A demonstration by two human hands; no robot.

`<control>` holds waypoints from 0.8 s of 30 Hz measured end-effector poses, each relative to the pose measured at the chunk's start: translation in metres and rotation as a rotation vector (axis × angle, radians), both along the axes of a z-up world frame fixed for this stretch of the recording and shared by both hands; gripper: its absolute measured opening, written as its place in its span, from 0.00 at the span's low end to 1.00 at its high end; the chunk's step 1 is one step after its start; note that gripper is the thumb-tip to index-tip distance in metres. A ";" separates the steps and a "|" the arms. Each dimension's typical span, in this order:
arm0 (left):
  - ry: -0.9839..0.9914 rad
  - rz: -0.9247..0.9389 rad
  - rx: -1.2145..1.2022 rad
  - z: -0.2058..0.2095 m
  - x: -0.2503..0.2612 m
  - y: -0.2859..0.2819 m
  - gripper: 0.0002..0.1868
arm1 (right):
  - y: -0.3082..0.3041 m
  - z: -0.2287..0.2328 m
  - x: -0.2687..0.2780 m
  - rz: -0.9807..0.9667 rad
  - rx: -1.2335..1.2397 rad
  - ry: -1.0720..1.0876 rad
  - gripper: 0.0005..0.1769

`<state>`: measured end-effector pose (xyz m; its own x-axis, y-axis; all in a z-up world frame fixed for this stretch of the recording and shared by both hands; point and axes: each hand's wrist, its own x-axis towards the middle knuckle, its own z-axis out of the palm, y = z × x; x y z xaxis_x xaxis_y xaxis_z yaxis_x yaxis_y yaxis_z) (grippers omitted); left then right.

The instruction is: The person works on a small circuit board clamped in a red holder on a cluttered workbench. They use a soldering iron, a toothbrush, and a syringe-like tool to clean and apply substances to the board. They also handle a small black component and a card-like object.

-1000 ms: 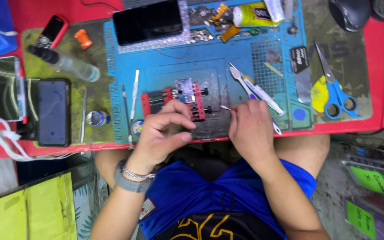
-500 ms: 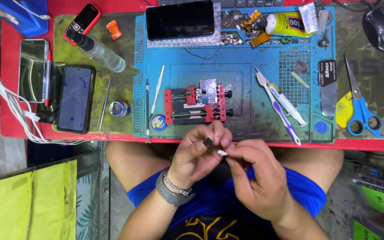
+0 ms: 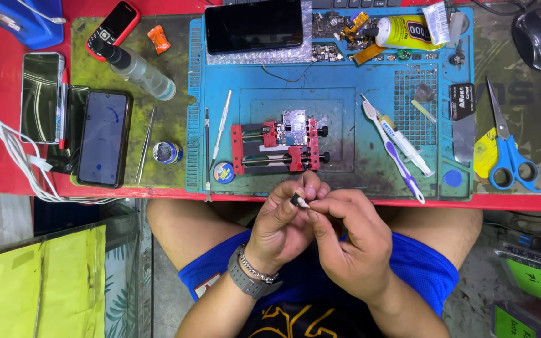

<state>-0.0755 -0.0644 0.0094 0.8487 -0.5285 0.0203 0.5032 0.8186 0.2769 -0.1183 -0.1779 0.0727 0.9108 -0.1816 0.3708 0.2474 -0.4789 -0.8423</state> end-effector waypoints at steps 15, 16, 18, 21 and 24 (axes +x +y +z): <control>-0.011 -0.002 0.024 -0.001 -0.001 -0.002 0.05 | -0.007 -0.011 -0.003 0.050 0.157 0.098 0.06; -0.011 -0.002 0.024 -0.001 -0.001 -0.002 0.05 | -0.007 -0.012 -0.003 0.050 0.157 0.098 0.06; -0.009 -0.006 0.030 -0.003 -0.001 -0.001 0.04 | -0.008 -0.013 -0.003 0.072 0.176 0.109 0.07; -0.010 0.004 0.038 -0.004 -0.002 -0.002 0.04 | -0.008 -0.013 -0.003 0.079 0.196 0.115 0.07; -0.004 0.012 0.051 -0.006 -0.002 -0.002 0.04 | -0.008 -0.014 -0.003 0.080 0.191 0.121 0.08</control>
<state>-0.0777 -0.0664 0.0029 0.8549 -0.5187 -0.0028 0.4922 0.8094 0.3203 -0.1211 -0.1862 0.0586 0.9607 -0.1639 0.2241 0.1700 -0.2910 -0.9415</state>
